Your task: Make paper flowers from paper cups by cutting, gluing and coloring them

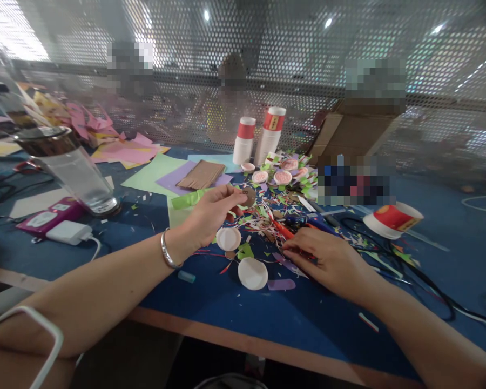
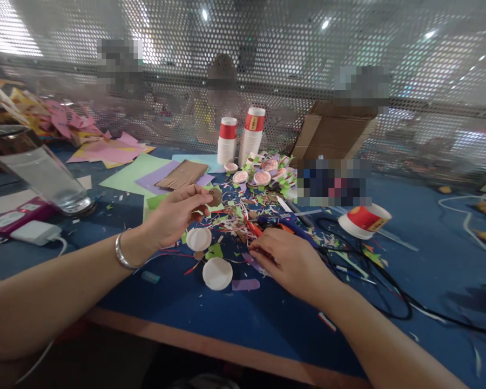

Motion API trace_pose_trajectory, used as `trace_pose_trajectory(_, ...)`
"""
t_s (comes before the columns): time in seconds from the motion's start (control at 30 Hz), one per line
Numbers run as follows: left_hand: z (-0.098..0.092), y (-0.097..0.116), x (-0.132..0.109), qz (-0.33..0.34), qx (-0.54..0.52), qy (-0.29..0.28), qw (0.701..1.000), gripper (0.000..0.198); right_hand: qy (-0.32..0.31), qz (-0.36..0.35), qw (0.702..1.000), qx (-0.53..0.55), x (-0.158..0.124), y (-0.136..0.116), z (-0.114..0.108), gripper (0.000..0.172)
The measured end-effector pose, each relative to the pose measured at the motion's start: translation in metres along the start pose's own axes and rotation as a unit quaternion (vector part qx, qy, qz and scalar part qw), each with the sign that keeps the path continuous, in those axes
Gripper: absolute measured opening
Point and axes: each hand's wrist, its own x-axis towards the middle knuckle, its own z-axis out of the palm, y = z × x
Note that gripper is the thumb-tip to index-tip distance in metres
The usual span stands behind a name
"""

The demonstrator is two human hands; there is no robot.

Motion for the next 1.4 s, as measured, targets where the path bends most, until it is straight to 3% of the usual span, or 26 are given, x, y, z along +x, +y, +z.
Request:
trace_pose_trajectory(0.23,0.004,0.0,-0.004,-0.04,-0.02,-0.022,0.999,0.019,-0.035,-0.018,0.999,-0.002,0.011,-0.009,-0.001,0.019)
trace_pose_trajectory(0.43,0.006,-0.004,-0.004,-0.03,-0.011,-0.032,0.999,0.02,-0.095,-0.018,0.995,-0.033,0.024,-0.017,-0.009,0.021)
trace_pose_trajectory(0.63,0.003,-0.008,-0.002,-0.019,-0.009,-0.039,0.999,0.02,-0.086,0.05,0.995,-0.001,0.01,-0.001,-0.018,0.025)
trace_pose_trajectory(0.77,0.003,-0.008,-0.001,-0.008,0.0,-0.041,0.999,0.02,-0.129,0.079,0.988,0.03,0.002,0.006,-0.018,0.025)
trace_pose_trajectory(1.0,0.003,-0.007,-0.003,0.004,0.017,-0.045,0.999,0.02,-0.196,0.084,0.974,0.077,0.006,-0.014,-0.016,0.022)
trace_pose_trajectory(1.13,0.003,-0.008,-0.003,0.001,0.023,-0.049,0.999,0.018,-0.229,0.07,0.967,0.085,0.006,-0.02,-0.013,0.031)
trace_pose_trajectory(1.4,0.003,-0.008,-0.004,-0.008,0.032,-0.07,0.997,0.018,-0.263,0.12,0.952,0.099,0.009,-0.026,-0.013,0.014)
